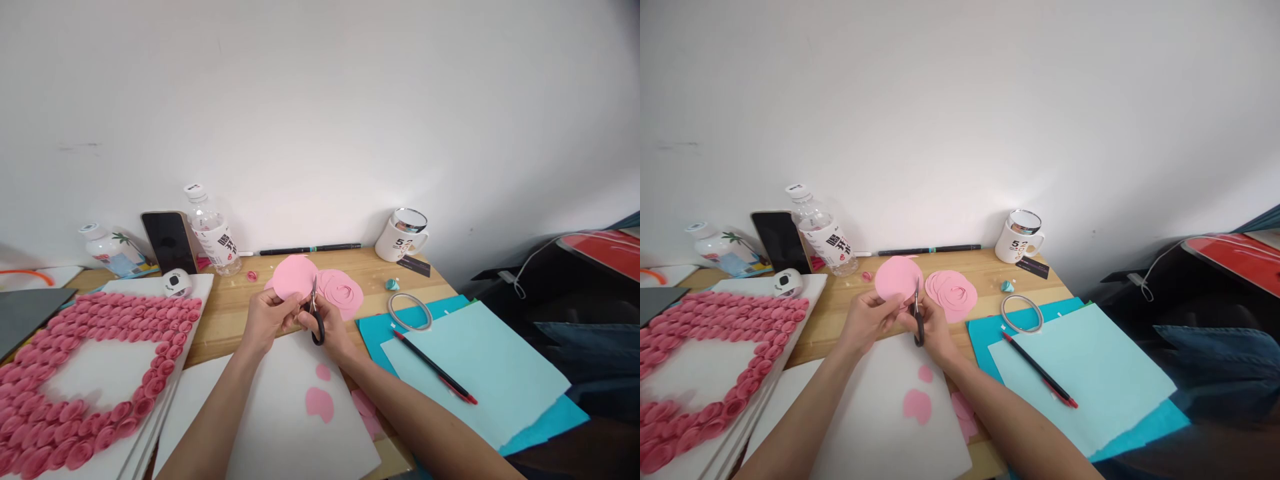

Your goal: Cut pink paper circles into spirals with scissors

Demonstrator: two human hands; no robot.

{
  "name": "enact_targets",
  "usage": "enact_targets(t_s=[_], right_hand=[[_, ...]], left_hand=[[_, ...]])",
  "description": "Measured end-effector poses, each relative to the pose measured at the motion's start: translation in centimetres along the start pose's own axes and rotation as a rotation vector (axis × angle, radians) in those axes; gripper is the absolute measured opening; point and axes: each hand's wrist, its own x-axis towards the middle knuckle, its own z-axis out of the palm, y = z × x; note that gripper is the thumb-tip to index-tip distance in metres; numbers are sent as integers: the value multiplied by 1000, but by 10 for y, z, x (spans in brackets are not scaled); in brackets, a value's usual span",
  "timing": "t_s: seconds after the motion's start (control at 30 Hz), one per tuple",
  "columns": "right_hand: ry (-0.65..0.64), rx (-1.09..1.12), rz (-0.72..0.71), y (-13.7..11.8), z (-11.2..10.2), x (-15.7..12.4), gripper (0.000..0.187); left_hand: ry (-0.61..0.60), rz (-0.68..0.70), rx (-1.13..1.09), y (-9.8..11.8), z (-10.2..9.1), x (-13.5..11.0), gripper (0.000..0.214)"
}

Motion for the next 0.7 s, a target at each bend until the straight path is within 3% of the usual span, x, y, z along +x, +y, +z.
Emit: enact_targets(t_s=[0.7], right_hand=[[28, -8, 95, -3, 2, -2, 27]], left_hand=[[1, 56, -66, -2, -3, 2, 25]])
